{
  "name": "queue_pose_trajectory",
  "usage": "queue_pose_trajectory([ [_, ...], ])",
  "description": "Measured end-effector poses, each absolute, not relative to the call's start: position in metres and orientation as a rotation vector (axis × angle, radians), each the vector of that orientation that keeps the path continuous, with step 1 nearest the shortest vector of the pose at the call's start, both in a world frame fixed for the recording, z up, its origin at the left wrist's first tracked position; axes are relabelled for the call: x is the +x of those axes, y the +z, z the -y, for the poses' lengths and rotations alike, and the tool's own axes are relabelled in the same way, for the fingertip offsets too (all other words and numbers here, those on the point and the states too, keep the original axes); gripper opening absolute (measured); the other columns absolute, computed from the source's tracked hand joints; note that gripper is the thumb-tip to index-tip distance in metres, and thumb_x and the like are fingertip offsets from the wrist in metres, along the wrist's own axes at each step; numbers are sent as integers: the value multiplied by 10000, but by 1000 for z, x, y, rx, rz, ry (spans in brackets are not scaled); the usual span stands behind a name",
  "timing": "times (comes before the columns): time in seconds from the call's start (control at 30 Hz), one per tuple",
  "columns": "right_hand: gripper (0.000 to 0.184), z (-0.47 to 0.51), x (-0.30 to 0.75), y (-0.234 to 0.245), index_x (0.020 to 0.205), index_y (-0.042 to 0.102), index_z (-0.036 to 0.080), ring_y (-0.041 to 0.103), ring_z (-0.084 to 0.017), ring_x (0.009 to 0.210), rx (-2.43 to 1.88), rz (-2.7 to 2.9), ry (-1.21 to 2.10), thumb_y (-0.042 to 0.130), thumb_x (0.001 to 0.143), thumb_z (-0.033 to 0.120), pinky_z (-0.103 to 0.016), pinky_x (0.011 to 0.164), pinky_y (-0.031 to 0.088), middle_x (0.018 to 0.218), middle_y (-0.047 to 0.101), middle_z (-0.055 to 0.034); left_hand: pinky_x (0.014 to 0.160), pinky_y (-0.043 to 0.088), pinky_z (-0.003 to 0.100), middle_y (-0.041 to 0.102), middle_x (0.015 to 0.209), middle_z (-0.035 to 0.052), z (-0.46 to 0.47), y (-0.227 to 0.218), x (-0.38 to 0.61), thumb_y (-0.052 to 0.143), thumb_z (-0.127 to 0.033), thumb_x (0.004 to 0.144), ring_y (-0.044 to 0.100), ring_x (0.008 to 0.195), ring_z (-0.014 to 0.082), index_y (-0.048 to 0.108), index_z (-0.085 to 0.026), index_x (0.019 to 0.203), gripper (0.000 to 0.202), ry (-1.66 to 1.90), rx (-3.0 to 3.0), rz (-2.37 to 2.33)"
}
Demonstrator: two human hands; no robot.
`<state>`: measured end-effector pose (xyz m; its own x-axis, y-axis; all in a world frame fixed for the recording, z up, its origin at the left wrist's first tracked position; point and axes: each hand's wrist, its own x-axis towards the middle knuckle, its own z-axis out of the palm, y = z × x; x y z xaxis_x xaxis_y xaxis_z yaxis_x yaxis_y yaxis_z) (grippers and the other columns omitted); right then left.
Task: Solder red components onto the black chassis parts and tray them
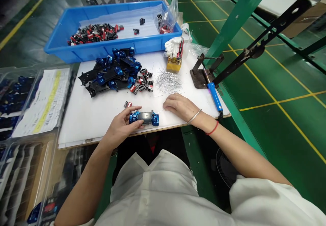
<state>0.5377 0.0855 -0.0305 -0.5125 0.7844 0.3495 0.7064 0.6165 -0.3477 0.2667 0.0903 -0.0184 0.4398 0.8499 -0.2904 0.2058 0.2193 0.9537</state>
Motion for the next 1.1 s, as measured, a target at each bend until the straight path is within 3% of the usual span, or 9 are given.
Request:
queue_pose_trajectory([
  [0.23, 187, -91, 534, -20, 846, 620, 182, 548, -221, 799, -1233, 2546, 182, 471, 952, 143, -322, 720, 470, 830, 619, -90, 915, 592, 376, 675, 1082, 53, -91, -19, 266, 757, -358, 784, 673, 958, 195, 590, -213, 1285, 547, 591, 1345, -1042],
  [0.43, 148, -77, 532, -18, 836, 569, 195, 537, -198, 711, -1253, 2401, 175, 463, 929, 149, -303, 634, 455, 783, 593, -70, 945, 569, 369, 672, 1103, 52, -90, -16, 266, 751, -354, 787, 663, 1003, 205, 596, -229, 1292, 544, 574, 1417, -1092],
  [0.57, 120, -57, 529, -14, 884, 586, 219, 566, -162, 672, -1254, 2186, 286, 491, 944, 178, -273, 610, 482, 775, 606, -26, 960, 571, 391, 653, 1146, 65, -90, -18, 269, 743, -335, 794, 648, 1044, 216, 590, -221, 1309, 549, 604, 1376, -1095],
  [0.77, 171, -38, 512, 0, 1029, 641, 226, 638, -168, 795, -1161, 2117, 217, 507, 971, 137, -291, 707, 537, 879, 675, -44, 943, 596, 377, 570, 1308, 91, -89, -15, 279, 707, -272, 814, 642, 1081, 221, 580, -211, 1314, 520, 641, 1298, -1021],
  [0.93, 184, -38, 500, -4, 1067, 663, 218, 649, -173, 804, -1075, 2159, 124, 522, 978, 140, -294, 698, 558, 873, 687, -54, 932, 603, 425, 625, 1223, 96, -90, -16, 284, 687, -249, 832, 717, 920, 213, 545, -223, 1370, 557, 613, 1204, -972],
  [1.1, 221, -41, 493, -13, 1109, 683, 222, 653, -185, 809, -1052, 2214, 90, 506, 989, 165, -315, 689, 574, 913, 706, -71, 958, 595, 413, 650, 1164, 90, -90, -17, 282, 699, -203, 798, 669, 1072, 247, 526, -186, 1388, 615, 632, 1149, -903],
])
